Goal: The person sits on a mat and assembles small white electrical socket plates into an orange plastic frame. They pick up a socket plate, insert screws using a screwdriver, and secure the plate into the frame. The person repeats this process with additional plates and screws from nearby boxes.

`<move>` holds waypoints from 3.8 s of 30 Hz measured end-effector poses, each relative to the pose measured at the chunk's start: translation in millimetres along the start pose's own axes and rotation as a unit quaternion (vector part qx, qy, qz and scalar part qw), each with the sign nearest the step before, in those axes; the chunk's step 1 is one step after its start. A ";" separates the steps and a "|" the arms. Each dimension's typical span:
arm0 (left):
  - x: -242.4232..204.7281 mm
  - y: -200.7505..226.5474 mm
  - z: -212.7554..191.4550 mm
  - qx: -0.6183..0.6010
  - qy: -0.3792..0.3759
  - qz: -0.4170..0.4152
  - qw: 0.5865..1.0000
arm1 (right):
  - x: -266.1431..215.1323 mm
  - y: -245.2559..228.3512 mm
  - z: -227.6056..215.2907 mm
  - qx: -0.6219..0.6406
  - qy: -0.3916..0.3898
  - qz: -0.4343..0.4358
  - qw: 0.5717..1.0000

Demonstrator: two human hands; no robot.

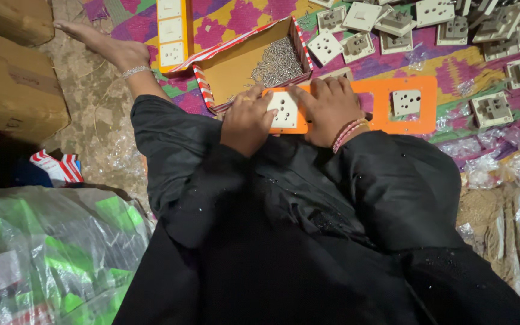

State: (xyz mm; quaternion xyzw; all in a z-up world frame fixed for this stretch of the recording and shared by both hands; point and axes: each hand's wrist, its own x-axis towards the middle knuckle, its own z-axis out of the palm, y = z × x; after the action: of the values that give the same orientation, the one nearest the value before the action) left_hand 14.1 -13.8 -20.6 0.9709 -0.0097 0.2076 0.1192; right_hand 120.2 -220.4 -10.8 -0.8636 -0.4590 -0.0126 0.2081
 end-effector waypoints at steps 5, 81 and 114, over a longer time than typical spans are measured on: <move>25.0 -54.2 25.7 -0.142 0.041 -0.202 0.968 | -4.0 23.9 4.3 -0.021 0.036 0.102 0.994; 6.2 12.8 12.4 -0.015 0.032 0.055 0.998 | 1.8 24.8 10.0 -0.023 0.041 0.097 0.994; 59.4 -122.4 168.8 -0.131 -0.150 -0.160 0.967 | 11.3 36.9 5.5 0.058 0.030 0.163 0.984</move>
State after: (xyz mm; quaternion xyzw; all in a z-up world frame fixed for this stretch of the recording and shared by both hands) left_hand 144.4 67.2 -173.9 0.9557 0.1013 0.0347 0.2742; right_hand 155.3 -227.6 -26.3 -0.9127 -0.3056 0.0222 0.2703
